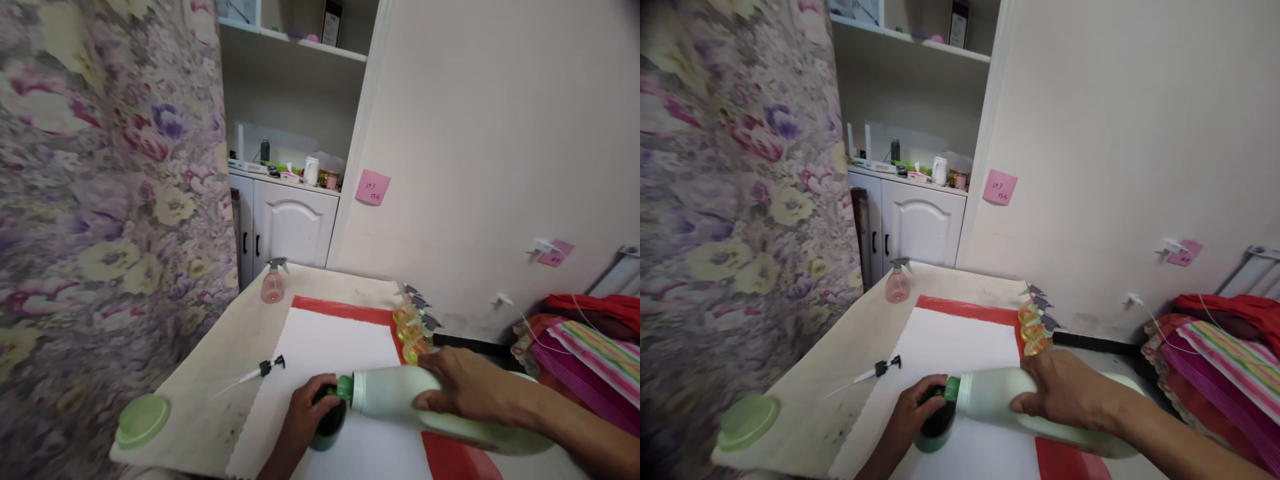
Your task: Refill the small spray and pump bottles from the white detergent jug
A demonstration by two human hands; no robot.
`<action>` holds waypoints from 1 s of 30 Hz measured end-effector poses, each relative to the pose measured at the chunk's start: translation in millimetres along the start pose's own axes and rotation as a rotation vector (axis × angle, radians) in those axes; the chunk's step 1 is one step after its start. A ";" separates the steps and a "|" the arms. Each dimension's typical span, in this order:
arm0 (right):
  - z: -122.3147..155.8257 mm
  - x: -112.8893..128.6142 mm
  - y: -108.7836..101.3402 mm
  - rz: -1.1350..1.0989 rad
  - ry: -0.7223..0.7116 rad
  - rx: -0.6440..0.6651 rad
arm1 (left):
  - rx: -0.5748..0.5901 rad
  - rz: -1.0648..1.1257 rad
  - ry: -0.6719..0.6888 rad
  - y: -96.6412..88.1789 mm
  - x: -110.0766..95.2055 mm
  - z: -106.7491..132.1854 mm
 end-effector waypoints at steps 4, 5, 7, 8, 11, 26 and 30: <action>0.4 -0.1 0.3 0.011 0.004 -0.002 | 0.005 -0.003 0.000 0.8 -0.9 0.0; 0.5 0.1 0.6 0.013 0.001 -0.002 | 0.005 -0.003 0.001 0.8 -1.0 0.2; 0.3 0.7 1.4 0.007 -0.007 0.002 | 0.007 -0.004 0.002 0.8 -0.7 0.6; 0.1 0.6 1.8 0.006 -0.008 0.004 | 0.007 -0.004 0.003 0.7 -0.4 0.8; -0.6 -0.8 2.5 0.010 0.002 0.011 | 0.006 -0.003 0.007 0.2 -0.2 1.1; -1.2 0.2 1.1 0.007 -0.008 0.009 | -0.002 -0.002 0.003 -0.1 -1.5 1.3; -1.4 1.3 1.1 0.012 -0.018 0.007 | 0.000 -0.007 0.002 -0.3 -1.8 1.5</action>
Point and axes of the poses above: each hand's wrist, its own z-axis away from the middle knuckle, its own y-axis out of the palm, x = y × z, the point moved 10 cm from there along -z, towards the middle knuckle, and after that the axes turned 6 degrees about -x, right-handed, at the moved point
